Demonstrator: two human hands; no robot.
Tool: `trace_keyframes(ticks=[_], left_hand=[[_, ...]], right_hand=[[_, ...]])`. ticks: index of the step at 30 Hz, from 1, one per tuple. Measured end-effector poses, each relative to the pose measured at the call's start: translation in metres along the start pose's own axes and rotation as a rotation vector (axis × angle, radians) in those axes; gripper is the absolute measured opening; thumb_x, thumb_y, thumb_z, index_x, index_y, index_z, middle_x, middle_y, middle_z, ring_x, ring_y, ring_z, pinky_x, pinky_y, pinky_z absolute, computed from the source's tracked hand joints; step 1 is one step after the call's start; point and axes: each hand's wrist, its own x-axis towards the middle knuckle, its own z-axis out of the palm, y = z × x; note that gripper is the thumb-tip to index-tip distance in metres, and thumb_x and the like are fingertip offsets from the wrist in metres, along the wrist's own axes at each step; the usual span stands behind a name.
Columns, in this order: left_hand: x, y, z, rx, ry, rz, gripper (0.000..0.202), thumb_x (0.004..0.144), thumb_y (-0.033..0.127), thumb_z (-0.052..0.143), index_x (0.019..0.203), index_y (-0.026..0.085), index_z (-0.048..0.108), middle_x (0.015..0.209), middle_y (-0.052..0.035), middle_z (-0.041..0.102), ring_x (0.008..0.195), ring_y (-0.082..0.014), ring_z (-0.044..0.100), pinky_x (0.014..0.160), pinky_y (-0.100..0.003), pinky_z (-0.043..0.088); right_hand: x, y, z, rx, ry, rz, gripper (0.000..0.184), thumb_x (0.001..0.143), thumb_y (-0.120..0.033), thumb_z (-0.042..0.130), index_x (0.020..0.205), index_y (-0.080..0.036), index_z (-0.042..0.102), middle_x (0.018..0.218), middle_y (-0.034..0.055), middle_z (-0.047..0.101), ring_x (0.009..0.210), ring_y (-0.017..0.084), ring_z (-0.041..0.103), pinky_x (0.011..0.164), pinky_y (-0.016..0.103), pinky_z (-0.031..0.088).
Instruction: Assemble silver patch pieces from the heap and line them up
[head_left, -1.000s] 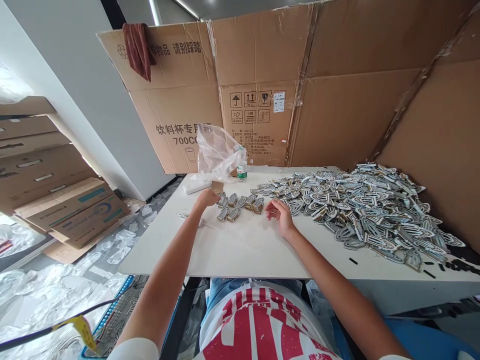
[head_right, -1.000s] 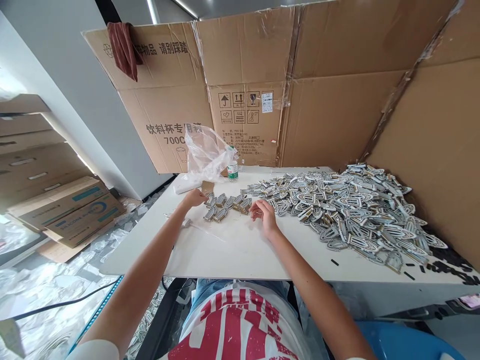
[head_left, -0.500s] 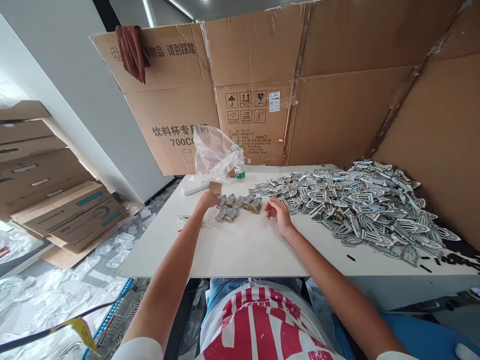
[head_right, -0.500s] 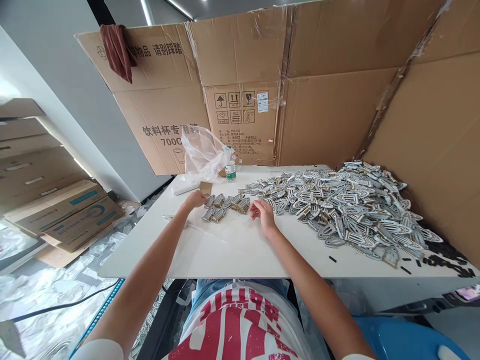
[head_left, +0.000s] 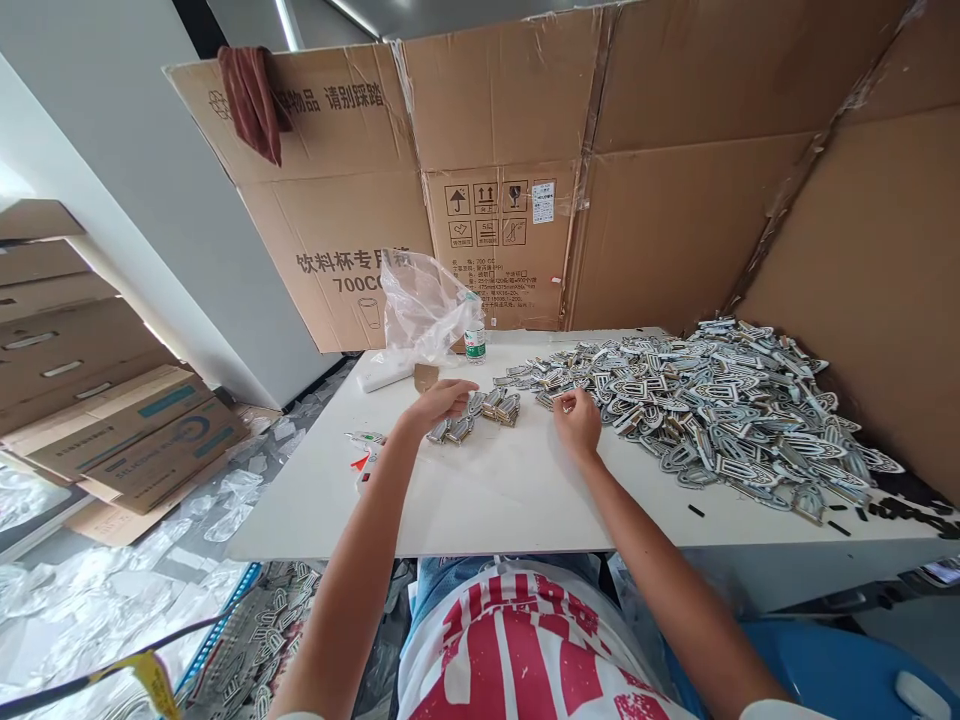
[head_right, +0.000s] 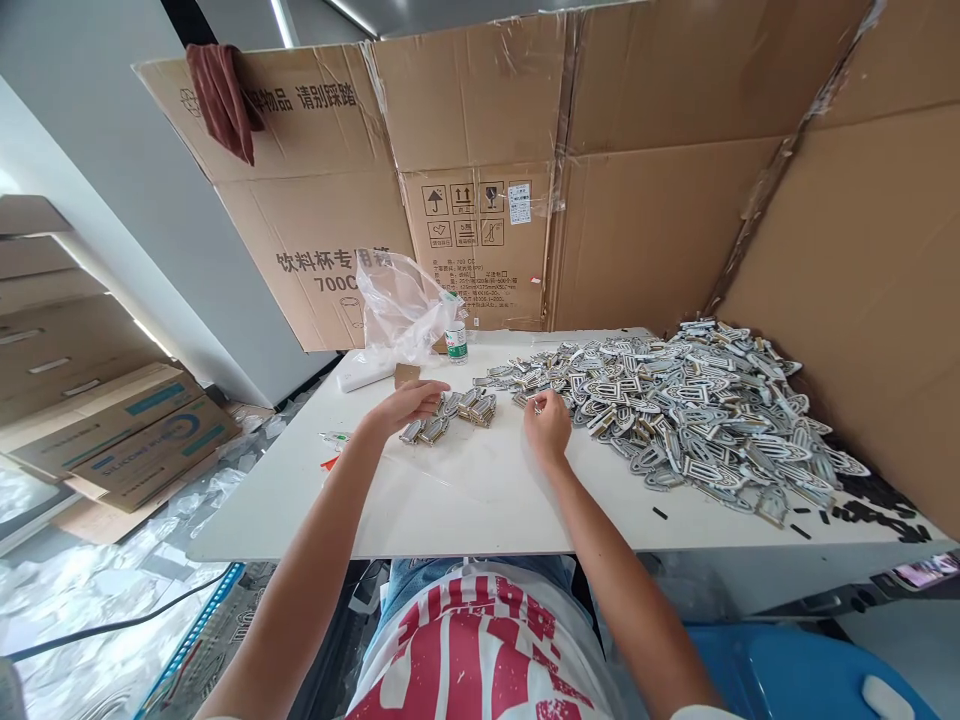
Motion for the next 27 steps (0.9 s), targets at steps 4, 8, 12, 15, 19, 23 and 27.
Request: trace_keyframes(ticks=[4,8,12,15,19,23,27], left_hand=[[-0.014,0.0,0.038,-0.346,-0.459,-0.098,0.034,0.083,0.035,0.078,0.108,0.014,0.073,0.065,0.0082,0.032,0.051,-0.0062,0.02,0.047,-0.023,0.016],[-0.016,-0.017,0.061,-0.415,-0.619,-0.139,0.035,0.082,0.035,0.082,0.108,0.013,0.073,0.075,0.0019,0.053,0.053,-0.0032,0.019,0.05,-0.023,0.015],[-0.017,-0.03,0.066,-0.404,-0.731,-0.105,0.043,0.087,0.038,0.082,0.12,0.013,0.075,0.104,-0.0144,0.075,0.057,-0.0033,0.02,0.055,-0.025,0.023],[-0.02,-0.034,0.066,-0.372,-0.779,-0.091,0.049,0.09,0.044,0.082,0.127,0.014,0.073,0.12,-0.0228,0.077,0.057,-0.0044,0.017,0.056,-0.028,0.024],[-0.024,-0.034,0.068,-0.368,-0.733,-0.072,0.042,0.089,0.052,0.083,0.105,0.017,0.067,0.115,-0.02,0.079,0.055,-0.0039,0.017,0.054,-0.027,0.02],[-0.027,-0.032,0.07,-0.342,-0.662,-0.034,0.053,0.086,0.062,0.084,0.088,0.02,0.053,0.097,-0.0103,0.076,0.055,-0.0046,0.021,0.054,-0.025,0.018],[-0.029,-0.03,0.071,-0.327,-0.592,0.012,0.058,0.08,0.065,0.088,0.088,0.019,0.054,0.076,0.0033,0.052,0.058,-0.0058,0.025,0.055,-0.025,0.014]], right_hand=[[0.008,0.006,-0.019,-0.261,0.021,0.041,0.03,0.089,-0.034,0.062,0.115,-0.02,0.064,0.122,0.0172,0.064,0.099,0.032,0.065,0.086,0.044,0.05],[0.01,0.009,-0.028,-0.382,-0.071,0.111,0.045,0.089,-0.033,0.068,0.13,-0.017,0.059,0.138,0.0252,0.054,0.097,0.035,0.069,0.081,0.047,0.052],[0.01,0.007,-0.029,-0.407,-0.115,0.116,0.045,0.092,-0.032,0.066,0.133,-0.015,0.059,0.141,0.0274,0.051,0.097,0.036,0.071,0.081,0.047,0.053],[0.011,0.007,-0.028,-0.429,-0.115,0.114,0.042,0.094,-0.029,0.064,0.133,-0.013,0.06,0.138,0.0271,0.054,0.091,0.034,0.071,0.08,0.046,0.052],[0.012,0.009,-0.026,-0.417,-0.04,0.06,0.035,0.093,-0.024,0.06,0.126,-0.012,0.065,0.13,0.0241,0.059,0.089,0.031,0.068,0.081,0.045,0.051],[0.014,0.01,-0.024,-0.316,0.07,-0.049,0.027,0.09,-0.017,0.053,0.11,-0.015,0.071,0.115,0.017,0.065,0.093,0.029,0.065,0.085,0.043,0.051],[0.013,0.003,-0.022,-0.049,0.133,-0.171,0.025,0.088,-0.019,0.052,0.101,-0.019,0.074,0.107,0.0126,0.066,0.089,0.025,0.064,0.084,0.039,0.054]])
